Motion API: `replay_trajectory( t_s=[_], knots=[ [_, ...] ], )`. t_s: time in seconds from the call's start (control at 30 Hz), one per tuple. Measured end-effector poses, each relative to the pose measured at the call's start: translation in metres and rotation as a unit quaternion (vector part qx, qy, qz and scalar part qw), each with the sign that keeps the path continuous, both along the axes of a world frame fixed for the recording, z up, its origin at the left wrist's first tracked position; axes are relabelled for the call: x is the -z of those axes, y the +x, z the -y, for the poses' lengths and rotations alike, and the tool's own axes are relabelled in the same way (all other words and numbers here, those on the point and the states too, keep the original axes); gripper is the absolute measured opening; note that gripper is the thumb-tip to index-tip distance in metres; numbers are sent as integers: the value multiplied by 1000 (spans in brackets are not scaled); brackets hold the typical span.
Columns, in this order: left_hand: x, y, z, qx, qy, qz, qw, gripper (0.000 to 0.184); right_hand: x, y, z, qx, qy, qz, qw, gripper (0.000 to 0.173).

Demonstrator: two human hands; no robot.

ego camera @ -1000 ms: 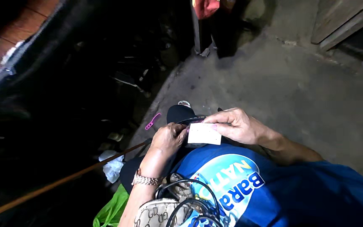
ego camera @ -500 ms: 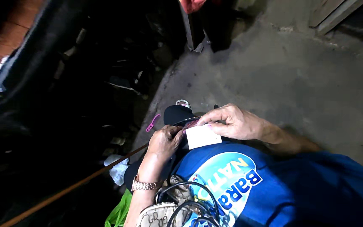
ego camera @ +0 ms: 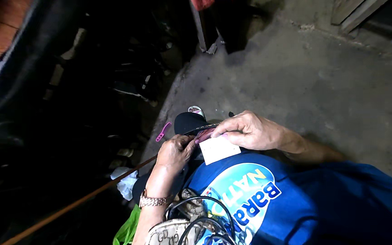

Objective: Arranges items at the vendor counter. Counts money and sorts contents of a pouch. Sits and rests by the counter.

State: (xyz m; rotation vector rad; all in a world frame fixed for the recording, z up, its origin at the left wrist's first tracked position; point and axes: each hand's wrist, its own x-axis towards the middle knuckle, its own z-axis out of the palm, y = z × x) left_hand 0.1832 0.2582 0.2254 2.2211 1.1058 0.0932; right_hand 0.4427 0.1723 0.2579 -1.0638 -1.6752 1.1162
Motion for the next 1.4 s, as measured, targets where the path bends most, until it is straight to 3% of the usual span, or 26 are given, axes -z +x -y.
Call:
replay_trajectory(
  t_s=[1.4],
  knots=[
    [1, -1, -1, 5, -2, 2, 1000, 27, 4, -1, 0, -30, 21, 21, 999, 26]
  ],
)
